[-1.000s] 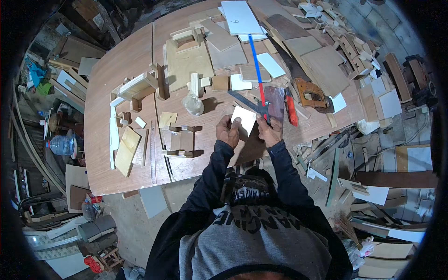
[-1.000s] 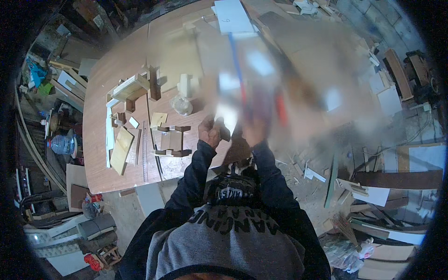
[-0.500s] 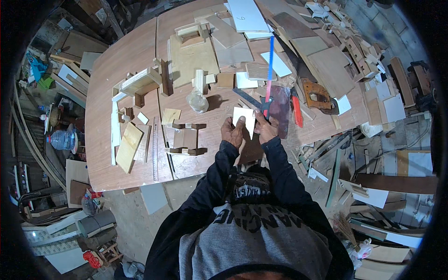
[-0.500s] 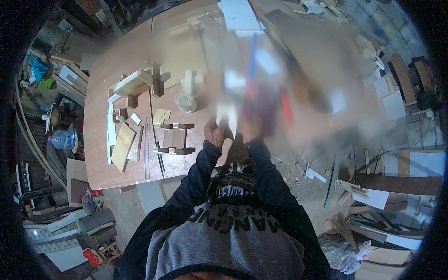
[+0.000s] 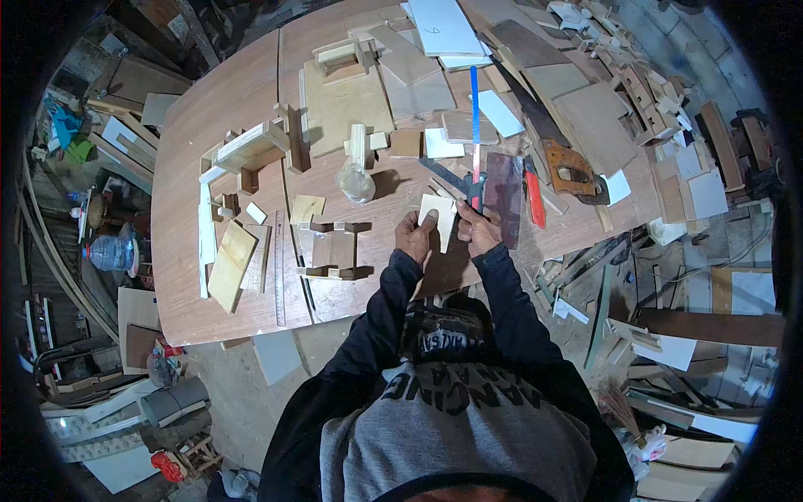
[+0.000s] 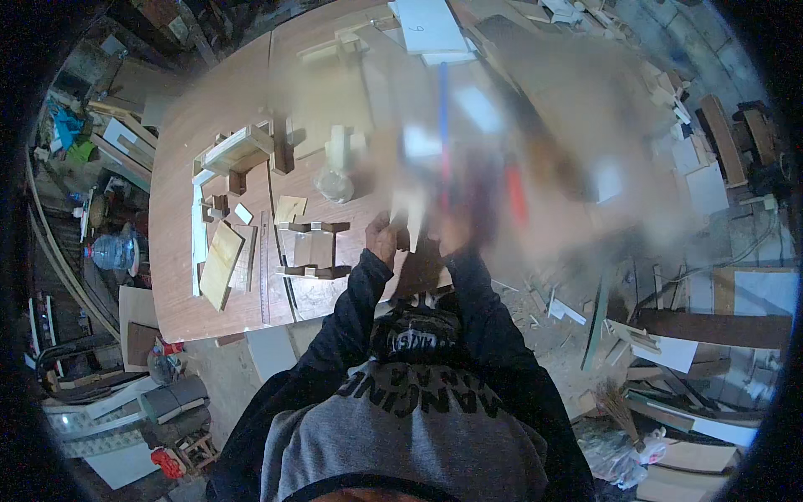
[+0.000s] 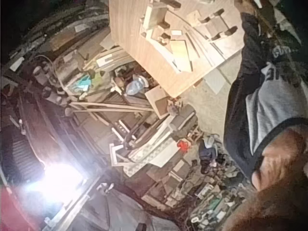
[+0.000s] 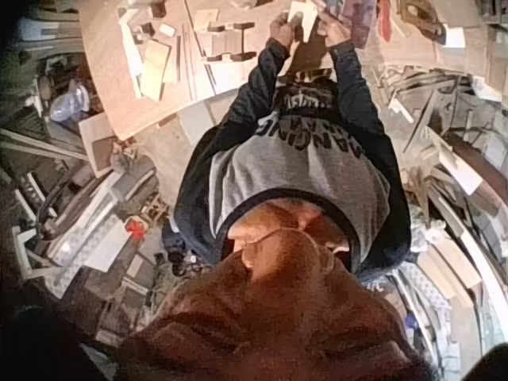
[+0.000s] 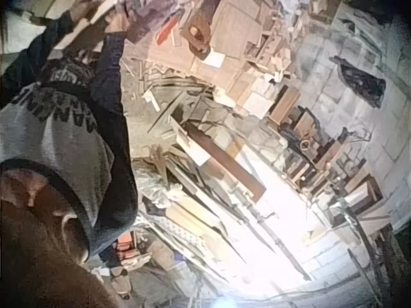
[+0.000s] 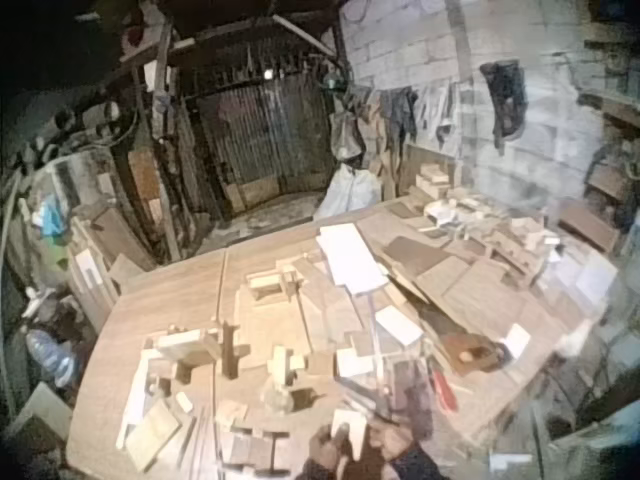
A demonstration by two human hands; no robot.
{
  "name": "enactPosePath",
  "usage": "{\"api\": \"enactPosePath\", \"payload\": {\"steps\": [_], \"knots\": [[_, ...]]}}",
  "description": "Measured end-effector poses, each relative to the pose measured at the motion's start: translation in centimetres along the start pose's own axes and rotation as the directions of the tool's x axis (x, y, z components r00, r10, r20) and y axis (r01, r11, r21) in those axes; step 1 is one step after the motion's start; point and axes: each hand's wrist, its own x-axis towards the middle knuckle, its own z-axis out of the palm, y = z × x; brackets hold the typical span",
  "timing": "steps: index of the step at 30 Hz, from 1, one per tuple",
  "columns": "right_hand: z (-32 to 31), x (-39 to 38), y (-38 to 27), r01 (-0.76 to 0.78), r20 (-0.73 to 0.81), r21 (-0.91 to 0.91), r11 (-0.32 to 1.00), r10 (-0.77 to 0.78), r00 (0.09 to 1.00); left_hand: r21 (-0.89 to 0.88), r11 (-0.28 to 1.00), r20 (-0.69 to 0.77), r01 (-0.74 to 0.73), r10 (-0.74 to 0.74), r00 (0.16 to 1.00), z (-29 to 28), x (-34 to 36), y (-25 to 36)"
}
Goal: The person cuts a small wooden piece using a hand saw and fits it onto a wooden structure on the workbench.
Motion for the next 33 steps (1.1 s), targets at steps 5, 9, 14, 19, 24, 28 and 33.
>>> {"api": "enactPosePath", "payload": {"steps": [5, 9, 14, 19, 24, 28, 33], "knots": [[0.3, -0.2, 0.1, 0.155, -0.04, -0.287, 0.945, -0.173, 0.984, -0.179, 0.975, 0.06, 0.13, -0.121, 0.991, -0.3, 0.4, -0.9], [-0.1, 0.4, -0.1, 0.472, 0.214, -0.509, 0.72, -0.425, 0.879, -0.022, 0.973, 0.419, 0.23, -0.2, 0.886, -2.4, 0.2, 0.1], [-1.7, 1.5, 0.6, 0.444, 0.23, -0.675, 0.589, -0.404, 0.886, -0.34, 0.737, 0.5, 0.584, -0.384, 0.776, -1.2, -1.6, 2.3], [-1.8, 1.9, 1.8, 0.451, 0.145, -0.706, 0.546, -0.512, 0.847, -0.21, 0.96, 0.276, 0.184, -0.122, 0.954, -1.2, -2.2, 3.0], [-1.1, 1.0, 0.1, 0.459, 0.265, -0.798, 0.391, -0.456, 0.85, 0.074, 0.994, 0.304, -0.08, 0.054, 0.951, -2.6, -1.3, 2.5], [-1.2, 0.1, -1.9, 0.455, 0.343, -0.811, 0.367, -0.331, 0.879, 0.061, 0.998, 0.348, 0.031, -0.05, 0.936, -3.2, -1.9, 3.1], [-2.3, 1.0, -0.9, 0.303, 0.265, -0.665, 0.683, -0.163, 0.95, 0.12, 0.99, 0.412, 0.07, -0.114, 0.904, -3.2, -2.0, 4.7]]}}
